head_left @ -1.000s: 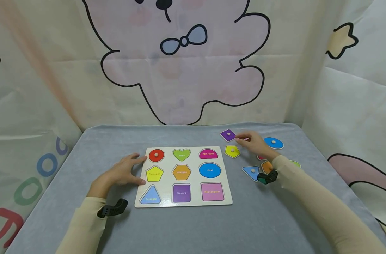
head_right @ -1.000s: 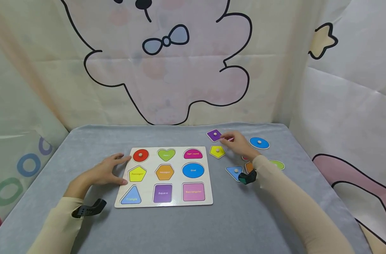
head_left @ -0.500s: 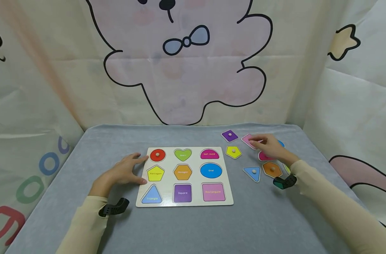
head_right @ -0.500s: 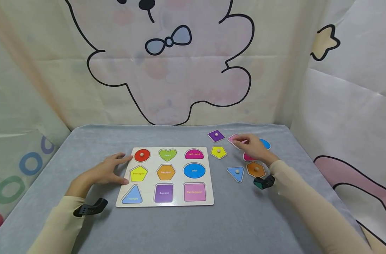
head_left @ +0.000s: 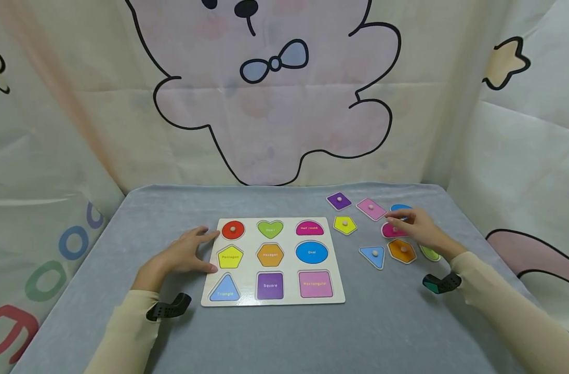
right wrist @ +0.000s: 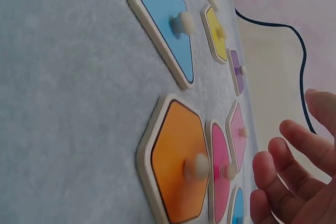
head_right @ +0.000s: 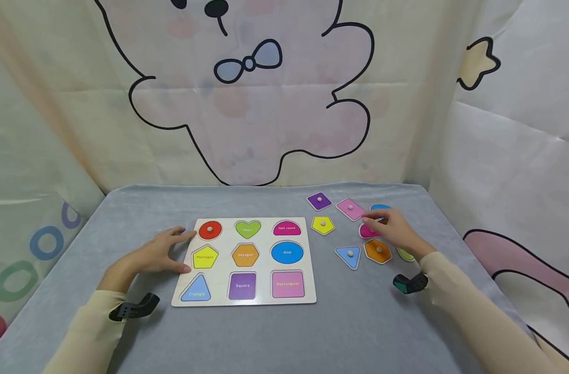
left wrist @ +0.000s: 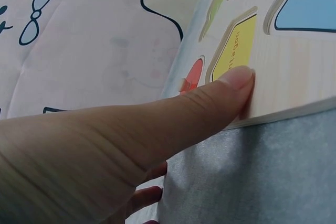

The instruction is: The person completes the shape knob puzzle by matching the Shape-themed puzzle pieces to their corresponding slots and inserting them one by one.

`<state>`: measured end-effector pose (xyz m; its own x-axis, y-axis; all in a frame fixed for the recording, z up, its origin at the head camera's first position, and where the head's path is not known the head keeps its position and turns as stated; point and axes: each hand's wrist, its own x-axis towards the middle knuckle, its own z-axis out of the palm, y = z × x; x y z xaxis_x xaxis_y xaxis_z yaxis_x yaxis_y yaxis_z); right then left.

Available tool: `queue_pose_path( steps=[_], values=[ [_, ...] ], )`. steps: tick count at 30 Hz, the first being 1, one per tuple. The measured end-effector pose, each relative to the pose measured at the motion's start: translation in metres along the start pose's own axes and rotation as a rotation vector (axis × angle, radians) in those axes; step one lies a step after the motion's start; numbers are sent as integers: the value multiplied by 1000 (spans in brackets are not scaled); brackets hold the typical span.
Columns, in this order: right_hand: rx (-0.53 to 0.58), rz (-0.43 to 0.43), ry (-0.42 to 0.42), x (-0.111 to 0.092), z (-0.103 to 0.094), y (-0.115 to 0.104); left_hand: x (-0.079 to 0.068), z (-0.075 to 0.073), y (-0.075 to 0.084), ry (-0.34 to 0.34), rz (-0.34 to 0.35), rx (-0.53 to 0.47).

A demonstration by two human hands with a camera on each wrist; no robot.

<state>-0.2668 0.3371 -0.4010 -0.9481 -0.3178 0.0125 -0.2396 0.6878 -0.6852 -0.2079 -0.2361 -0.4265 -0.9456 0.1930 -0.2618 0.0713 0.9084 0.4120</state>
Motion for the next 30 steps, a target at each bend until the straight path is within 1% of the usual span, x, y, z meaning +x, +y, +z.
queue_pose_path(
  steps=[9,11,16,18,25,30],
  values=[
    [-32,18,67,-24,-7,16,-2,0,1,-3,-9,-2],
    [-35,36,90,-30,-7,21,-2,-1,2,-2,-8,-3],
    [-35,114,136,-44,-7,32,-2,-2,3,-8,-8,-4],
    [-34,133,143,-48,-8,36,-2,-2,2,-10,-4,0],
    [-22,127,171,-60,-11,50,-2,-2,0,0,39,21],
    [-41,148,187,-68,-13,59,-2,-1,0,7,45,26]
  ],
)
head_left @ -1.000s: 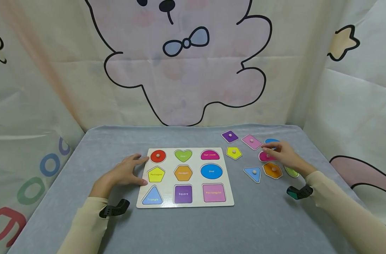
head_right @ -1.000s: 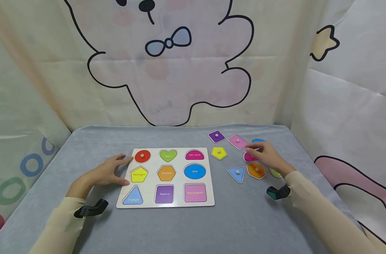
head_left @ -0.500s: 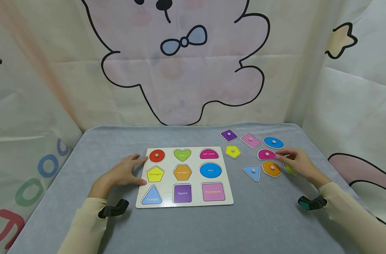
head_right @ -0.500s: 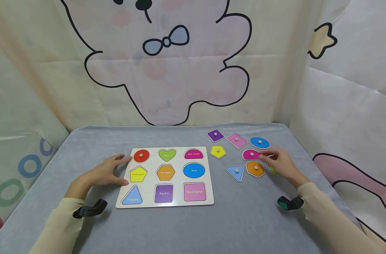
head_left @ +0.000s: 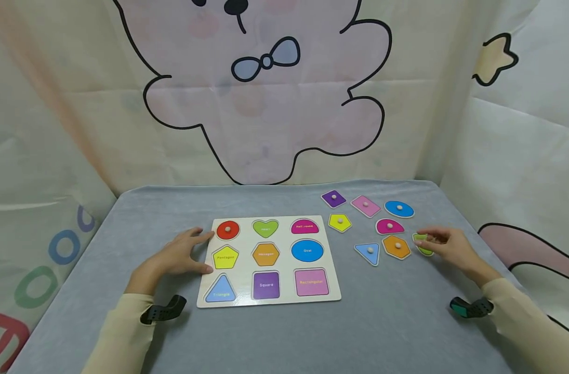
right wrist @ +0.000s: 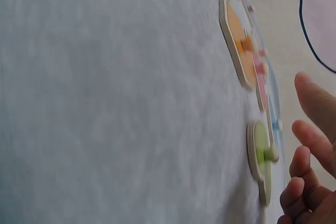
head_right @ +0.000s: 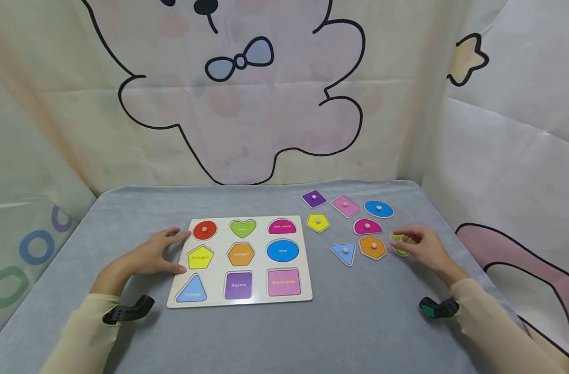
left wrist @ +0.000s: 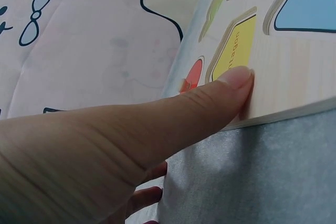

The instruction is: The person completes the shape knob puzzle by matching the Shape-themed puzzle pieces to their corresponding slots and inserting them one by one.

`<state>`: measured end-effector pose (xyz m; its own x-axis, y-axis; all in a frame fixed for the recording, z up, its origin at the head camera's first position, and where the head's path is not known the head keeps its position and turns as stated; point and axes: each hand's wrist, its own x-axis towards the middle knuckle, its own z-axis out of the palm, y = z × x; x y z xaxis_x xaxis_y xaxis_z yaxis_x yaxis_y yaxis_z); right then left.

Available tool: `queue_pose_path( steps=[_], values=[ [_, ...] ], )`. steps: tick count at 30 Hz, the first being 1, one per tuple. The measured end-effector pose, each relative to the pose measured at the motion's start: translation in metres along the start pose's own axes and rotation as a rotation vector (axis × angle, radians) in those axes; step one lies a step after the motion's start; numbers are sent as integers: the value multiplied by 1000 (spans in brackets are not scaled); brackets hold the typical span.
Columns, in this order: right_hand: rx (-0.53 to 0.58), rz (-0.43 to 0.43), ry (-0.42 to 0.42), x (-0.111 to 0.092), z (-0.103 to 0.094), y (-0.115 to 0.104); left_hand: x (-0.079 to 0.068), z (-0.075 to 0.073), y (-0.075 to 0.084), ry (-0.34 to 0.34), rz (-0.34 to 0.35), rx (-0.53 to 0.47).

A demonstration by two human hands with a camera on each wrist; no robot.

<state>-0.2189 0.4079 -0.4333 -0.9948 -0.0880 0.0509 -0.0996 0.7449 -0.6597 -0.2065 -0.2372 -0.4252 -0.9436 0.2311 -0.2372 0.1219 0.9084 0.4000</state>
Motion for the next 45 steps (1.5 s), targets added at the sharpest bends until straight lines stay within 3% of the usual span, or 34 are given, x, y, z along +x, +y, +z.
queue_pose_path(
  steps=[5,12,19,24,45],
  values=[
    [-5,40,-15,-5,-5,9,2,1,-1,-3,-10,-5],
    [-14,-6,-58,-6,-7,23,1,2,1,1,1,6],
    [19,145,-88,-3,-10,20,-1,1,1,1,16,6],
    [9,186,-109,0,-11,18,-1,0,1,-1,14,6],
    [-43,207,15,4,0,13,1,0,-1,3,12,3]
  ],
)
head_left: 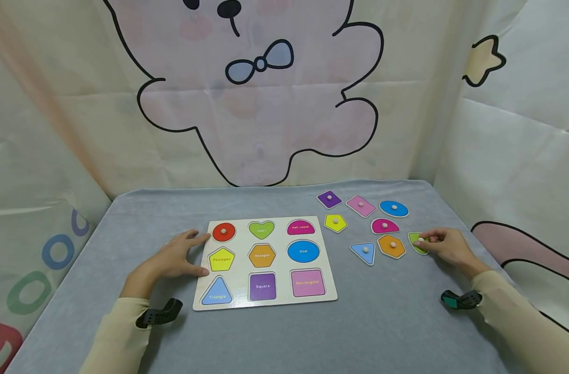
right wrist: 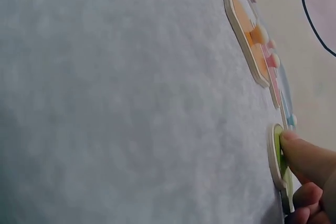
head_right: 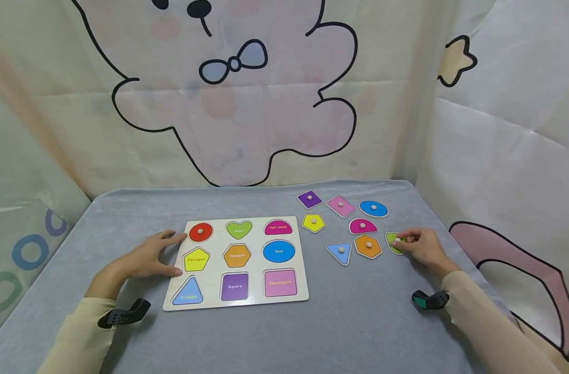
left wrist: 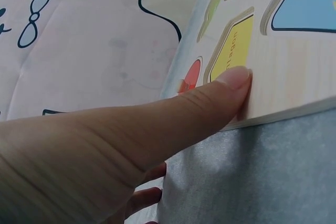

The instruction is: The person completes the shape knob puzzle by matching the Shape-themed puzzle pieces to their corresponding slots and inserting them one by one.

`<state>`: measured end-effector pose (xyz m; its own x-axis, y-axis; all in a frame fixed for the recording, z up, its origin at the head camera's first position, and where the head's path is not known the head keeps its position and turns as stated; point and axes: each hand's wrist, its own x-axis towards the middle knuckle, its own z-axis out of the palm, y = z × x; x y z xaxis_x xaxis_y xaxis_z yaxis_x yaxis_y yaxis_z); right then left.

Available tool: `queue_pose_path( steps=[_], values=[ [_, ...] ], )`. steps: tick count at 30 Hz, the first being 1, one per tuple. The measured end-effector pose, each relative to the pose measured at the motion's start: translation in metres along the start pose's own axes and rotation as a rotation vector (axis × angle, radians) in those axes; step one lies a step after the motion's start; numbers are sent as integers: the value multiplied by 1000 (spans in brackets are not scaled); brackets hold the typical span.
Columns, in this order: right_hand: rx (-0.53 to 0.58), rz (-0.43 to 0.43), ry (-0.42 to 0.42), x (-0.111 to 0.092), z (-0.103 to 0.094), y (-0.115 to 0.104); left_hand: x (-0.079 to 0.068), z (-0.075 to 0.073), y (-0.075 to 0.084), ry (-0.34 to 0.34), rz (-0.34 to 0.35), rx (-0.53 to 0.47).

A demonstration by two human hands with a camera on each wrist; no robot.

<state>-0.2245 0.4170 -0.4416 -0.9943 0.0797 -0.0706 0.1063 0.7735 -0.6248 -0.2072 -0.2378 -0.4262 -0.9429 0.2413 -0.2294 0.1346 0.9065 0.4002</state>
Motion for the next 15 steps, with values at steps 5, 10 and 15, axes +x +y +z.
queue_pose_path(
  steps=[5,10,15],
  values=[
    [-8,39,25,0,1,-1,1,1,-1,0,1,3],
    [-10,88,15,-1,-10,-6,1,1,0,-1,1,1],
    [1,93,-27,-1,-20,-18,-1,0,1,4,-1,1]
  ],
)
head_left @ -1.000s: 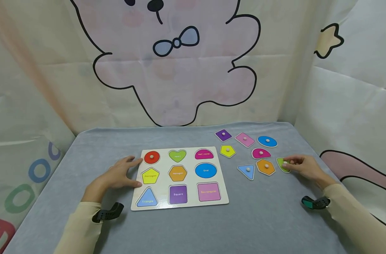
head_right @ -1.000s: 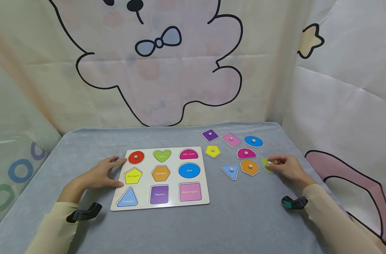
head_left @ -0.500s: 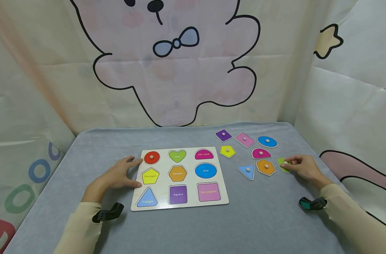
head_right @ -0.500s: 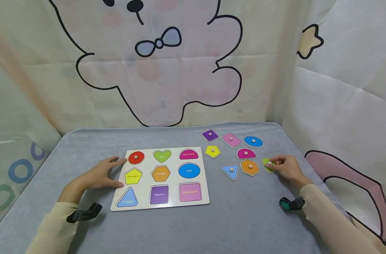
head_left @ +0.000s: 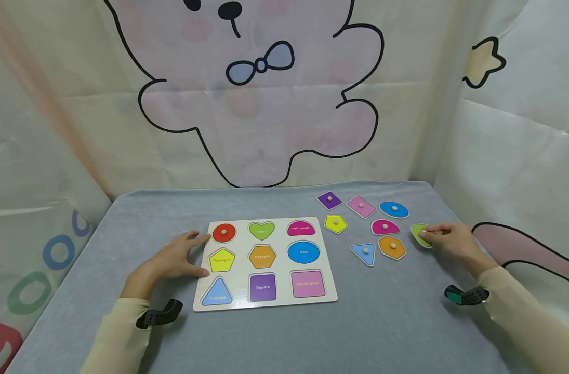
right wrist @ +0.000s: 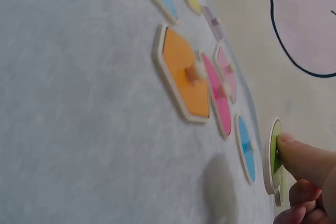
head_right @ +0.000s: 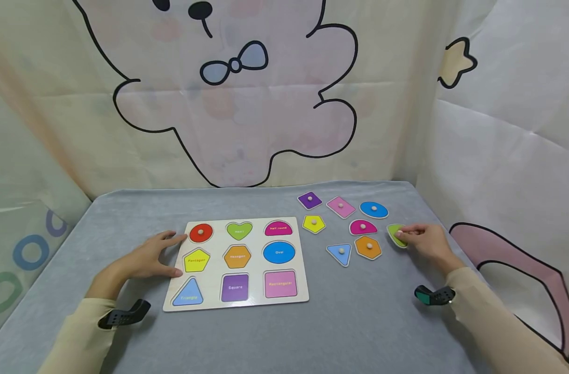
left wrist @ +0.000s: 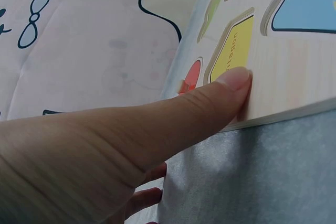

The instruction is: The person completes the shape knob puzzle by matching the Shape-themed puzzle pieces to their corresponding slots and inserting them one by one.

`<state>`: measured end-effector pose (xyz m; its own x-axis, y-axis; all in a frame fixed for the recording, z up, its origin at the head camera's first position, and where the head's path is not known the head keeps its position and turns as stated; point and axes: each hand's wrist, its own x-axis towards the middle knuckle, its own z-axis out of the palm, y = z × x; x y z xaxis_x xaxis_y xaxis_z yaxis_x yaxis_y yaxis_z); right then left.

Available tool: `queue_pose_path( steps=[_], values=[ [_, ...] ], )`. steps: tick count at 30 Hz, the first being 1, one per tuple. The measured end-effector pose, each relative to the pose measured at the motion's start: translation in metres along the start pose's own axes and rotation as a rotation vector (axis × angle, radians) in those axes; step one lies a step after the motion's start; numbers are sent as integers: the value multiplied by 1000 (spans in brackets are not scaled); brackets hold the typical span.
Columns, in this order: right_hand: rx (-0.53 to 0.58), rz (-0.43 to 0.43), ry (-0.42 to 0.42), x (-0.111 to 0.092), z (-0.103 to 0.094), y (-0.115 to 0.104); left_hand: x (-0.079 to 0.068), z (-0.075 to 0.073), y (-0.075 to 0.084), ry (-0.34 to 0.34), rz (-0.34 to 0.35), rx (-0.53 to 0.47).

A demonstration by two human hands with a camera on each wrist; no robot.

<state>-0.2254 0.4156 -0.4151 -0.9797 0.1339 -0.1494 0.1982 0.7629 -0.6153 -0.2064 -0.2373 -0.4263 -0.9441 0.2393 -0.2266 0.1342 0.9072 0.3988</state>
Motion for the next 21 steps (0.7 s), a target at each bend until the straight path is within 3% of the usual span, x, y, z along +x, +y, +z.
queue_pose_path(
  steps=[9,21],
  values=[
    [75,-54,-76,3,4,-26,-1,0,2,-2,-10,6],
    [62,-111,-93,8,10,-48,-3,0,3,11,-4,-4]
  ],
)
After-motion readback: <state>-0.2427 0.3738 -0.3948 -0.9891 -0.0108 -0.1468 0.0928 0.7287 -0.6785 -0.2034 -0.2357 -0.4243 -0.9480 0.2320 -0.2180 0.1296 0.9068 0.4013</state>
